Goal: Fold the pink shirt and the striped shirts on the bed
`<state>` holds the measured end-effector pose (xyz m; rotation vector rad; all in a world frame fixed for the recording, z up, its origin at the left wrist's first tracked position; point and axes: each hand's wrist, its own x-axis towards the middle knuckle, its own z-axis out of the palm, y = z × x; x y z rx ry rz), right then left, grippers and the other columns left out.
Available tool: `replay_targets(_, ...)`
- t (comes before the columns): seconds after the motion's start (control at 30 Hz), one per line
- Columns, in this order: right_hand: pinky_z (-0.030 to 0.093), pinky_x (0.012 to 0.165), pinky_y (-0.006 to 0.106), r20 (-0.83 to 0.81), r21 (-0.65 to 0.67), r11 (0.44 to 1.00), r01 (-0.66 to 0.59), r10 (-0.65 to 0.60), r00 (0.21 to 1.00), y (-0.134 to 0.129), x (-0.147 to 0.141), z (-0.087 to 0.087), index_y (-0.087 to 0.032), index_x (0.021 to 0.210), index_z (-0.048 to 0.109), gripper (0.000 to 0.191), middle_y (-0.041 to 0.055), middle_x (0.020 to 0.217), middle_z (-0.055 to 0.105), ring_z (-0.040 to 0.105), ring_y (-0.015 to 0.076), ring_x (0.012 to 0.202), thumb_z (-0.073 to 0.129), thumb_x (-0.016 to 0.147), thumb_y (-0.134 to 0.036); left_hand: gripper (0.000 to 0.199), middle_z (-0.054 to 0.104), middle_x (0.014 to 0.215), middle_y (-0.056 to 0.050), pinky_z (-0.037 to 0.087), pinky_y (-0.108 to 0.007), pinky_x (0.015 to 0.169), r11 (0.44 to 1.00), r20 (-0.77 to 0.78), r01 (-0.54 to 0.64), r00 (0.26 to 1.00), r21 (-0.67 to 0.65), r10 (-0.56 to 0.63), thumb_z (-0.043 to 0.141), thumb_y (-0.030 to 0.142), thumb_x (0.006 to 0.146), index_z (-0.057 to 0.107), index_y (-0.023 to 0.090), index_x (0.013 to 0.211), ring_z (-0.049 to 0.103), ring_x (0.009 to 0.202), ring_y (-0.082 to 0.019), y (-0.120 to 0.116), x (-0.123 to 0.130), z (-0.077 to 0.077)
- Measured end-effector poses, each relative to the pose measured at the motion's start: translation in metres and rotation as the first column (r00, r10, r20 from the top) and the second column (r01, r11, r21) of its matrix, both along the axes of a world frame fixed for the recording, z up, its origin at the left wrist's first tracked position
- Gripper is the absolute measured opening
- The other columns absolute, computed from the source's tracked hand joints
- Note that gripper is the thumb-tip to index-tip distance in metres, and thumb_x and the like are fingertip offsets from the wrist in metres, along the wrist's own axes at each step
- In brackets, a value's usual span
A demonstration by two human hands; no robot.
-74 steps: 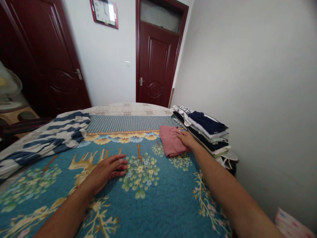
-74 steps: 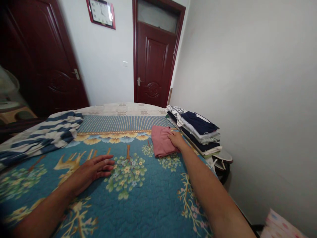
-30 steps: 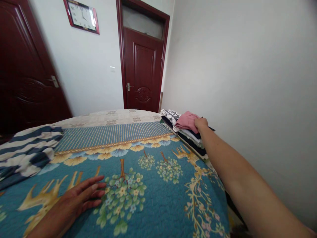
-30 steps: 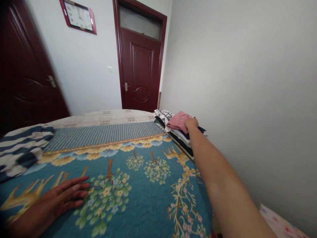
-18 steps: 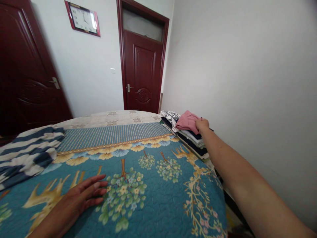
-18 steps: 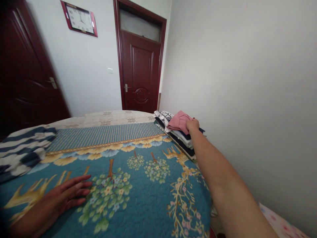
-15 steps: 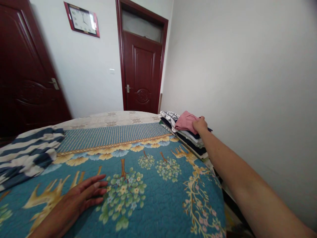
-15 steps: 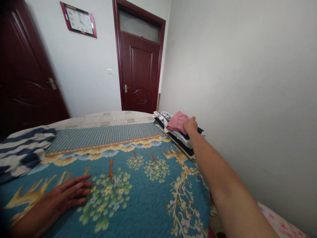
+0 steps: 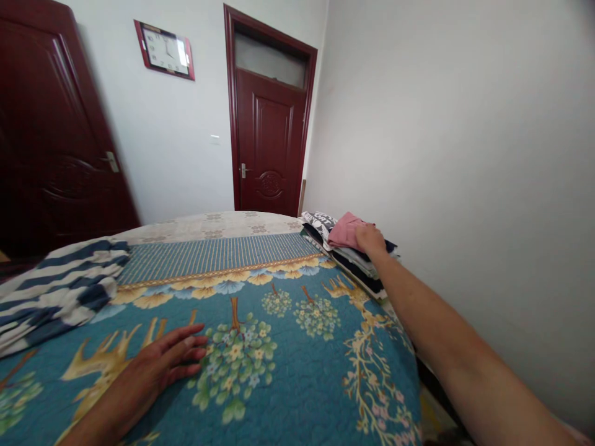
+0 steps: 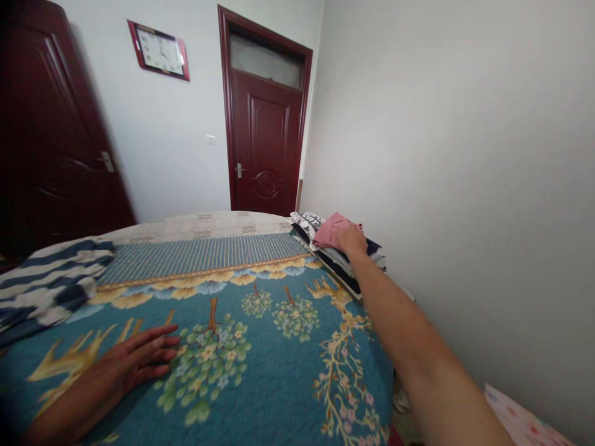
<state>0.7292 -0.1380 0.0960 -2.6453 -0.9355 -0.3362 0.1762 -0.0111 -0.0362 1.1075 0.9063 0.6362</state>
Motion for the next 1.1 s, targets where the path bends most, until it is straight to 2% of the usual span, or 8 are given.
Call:
replay_targets(0.23,0.046,0.11,0.06,0.009,0.001,0.992,0.129,-0.129,0.992,0.012,0.003,0.018,-0.013,0.15,0.056,0.07,0.0279,0.148,0.058,0.056,0.0439,0.136,0.051,0.098,-0.06,0.069,0.08,0.121,-0.016,0.071,-0.037,0.078,1.0,0.004,0.002,1.0,-0.012,-0.002,0.1,0.049,0.066,0.078,0.02,0.125,0.079,0.096,-0.029,0.004,0.0,-0.005)
replay_targets(0.43,0.026,0.124,0.062,0.309,-0.019,0.988,-0.151,0.149,0.939,0.021,-0.025,-0.028,-0.014,0.153,0.053,0.06,0.0236,0.164,0.045,0.035,0.0391,0.153,0.047,0.103,-0.045,0.069,0.08,0.121,-0.016,0.07,-0.037,0.078,1.0,-0.007,0.006,1.0,-0.019,-0.006,0.1,0.048,0.065,0.079,0.02,0.124,0.079,0.095,-0.029,0.002,0.0,-0.004)
replay_targets(0.73,0.009,0.122,0.078,0.319,-0.011,0.999,-0.053,0.053,0.946,0.021,-0.067,-0.06,-0.011,0.153,0.055,0.059,0.0272,0.165,0.043,0.03,0.0441,0.155,0.052,0.1,-0.038,0.064,0.078,0.124,-0.019,0.069,-0.037,0.081,0.997,0.0,0.026,1.0,0.073,-0.026,0.093,0.047,0.076,0.074,0.018,0.129,0.079,0.098,-0.027,-0.002,-0.002,-0.001)
replay_targets(0.83,0.007,0.124,0.076,0.344,-0.023,0.989,-0.147,0.145,0.928,0.022,-0.11,-0.095,-0.012,0.145,0.062,0.051,0.0251,0.165,0.044,0.028,0.0421,0.158,0.047,0.101,-0.035,0.056,0.077,0.123,-0.018,0.067,-0.039,0.081,0.965,-0.061,-0.057,0.995,0.254,0.074,0.079,0.047,0.088,0.071,0.014,0.133,0.077,0.098,-0.027,0.006,-0.009,-0.001)
replay_targets(0.9,0.014,0.126,0.072,0.244,-0.084,0.961,-0.264,0.277,0.929,0.026,-0.14,-0.13,-0.014,0.143,0.064,0.05,0.0233,0.164,0.046,0.034,0.0399,0.156,0.046,0.102,-0.036,0.048,0.077,0.121,-0.018,0.065,-0.045,0.086,0.864,-0.162,-0.177,0.946,0.471,0.282,0.067,0.04,0.093,0.07,0.012,0.132,0.076,0.099,-0.029,0.02,-0.023,0.0)
replay_targets(0.97,0.029,0.123,0.067,0.097,-0.141,0.92,-0.365,0.379,0.92,0.032,-0.165,-0.162,-0.016,0.146,0.063,0.054,0.0227,0.163,0.049,0.044,0.0393,0.151,0.044,0.104,-0.042,0.042,0.074,0.128,-0.018,0.058,-0.049,0.106,0.648,-0.23,-0.249,0.795,0.72,0.561,0.061,0.028,0.094,0.071,0.012,0.131,0.072,0.113,-0.03,0.034,-0.045,0.003)
replay_targets(1.03,0.039,0.119,0.06,-0.004,-0.131,0.895,-0.426,0.43,0.903,0.039,-0.182,-0.184,-0.019,0.148,0.063,0.056,0.0206,0.16,0.053,0.051,0.0369,0.147,0.038,0.106,-0.045,0.045,0.065,0.143,-0.022,0.045,-0.049,0.121,0.427,-0.214,-0.278,0.562,0.86,0.799,0.058,0.022,0.095,0.068,0.01,0.137,0.06,0.136,-0.032,0.044,-0.073,0.009)
replay_targets(1.1,0.042,0.119,0.056,-0.022,-0.121,0.871,-0.476,0.477,0.879,0.045,-0.191,-0.196,-0.019,0.147,0.064,0.058,0.0191,0.158,0.057,0.052,0.0358,0.147,0.035,0.106,-0.047,0.052,0.049,0.159,-0.027,0.034,-0.054,0.127,0.282,-0.194,-0.321,0.28,0.904,0.94,0.06,0.023,0.095,0.062,0.009,0.145,0.042,0.153,-0.036,0.048,-0.102,0.013)
